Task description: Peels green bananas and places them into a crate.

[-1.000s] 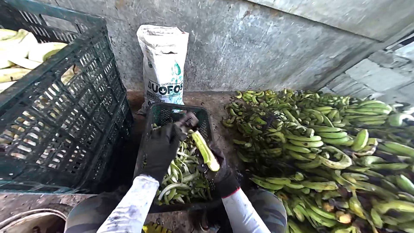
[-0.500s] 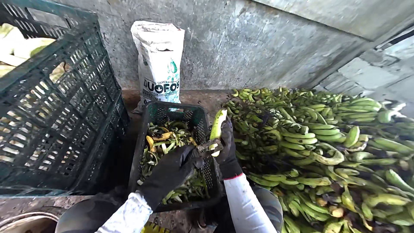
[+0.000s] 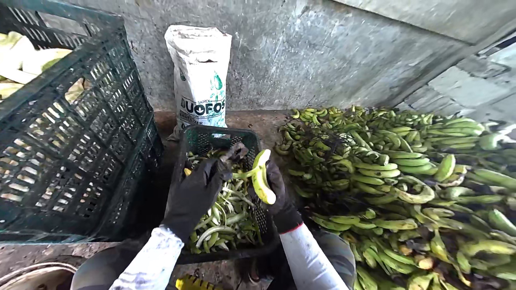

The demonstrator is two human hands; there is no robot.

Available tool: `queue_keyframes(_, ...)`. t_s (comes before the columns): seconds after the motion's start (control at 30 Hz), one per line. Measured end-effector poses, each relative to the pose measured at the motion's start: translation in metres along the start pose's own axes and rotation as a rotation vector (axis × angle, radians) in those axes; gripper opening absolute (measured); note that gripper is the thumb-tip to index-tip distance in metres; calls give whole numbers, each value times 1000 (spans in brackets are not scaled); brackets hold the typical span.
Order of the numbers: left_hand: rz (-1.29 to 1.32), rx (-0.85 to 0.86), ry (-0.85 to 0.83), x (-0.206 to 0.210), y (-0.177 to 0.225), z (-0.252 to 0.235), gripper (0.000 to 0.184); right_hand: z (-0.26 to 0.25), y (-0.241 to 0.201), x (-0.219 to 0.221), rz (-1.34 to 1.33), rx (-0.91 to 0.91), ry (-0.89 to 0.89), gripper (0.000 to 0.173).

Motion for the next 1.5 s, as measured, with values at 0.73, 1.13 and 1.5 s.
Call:
queue_keyframes(0.73,-202,-108,40,-3,-49,-39,43,22,2,31,174,451,-232,39)
queue_keyframes(1.13,-244,261,378,25,41,23,65,-33,-27,34,-291,-238,197,26)
queue_keyframes(1.5,-272,298,0,11,-3,-23,49,14,-9,42,575,463,-211,38)
Point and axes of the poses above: each hand's wrist, its own z-axis away from the middle knuckle, its own x-axis out of the palm, y = z × x, the point moved 7 cm from there along -z, towards the middle knuckle, and after that the axes turned 15 degrees about -z, right-handed, at the moved point
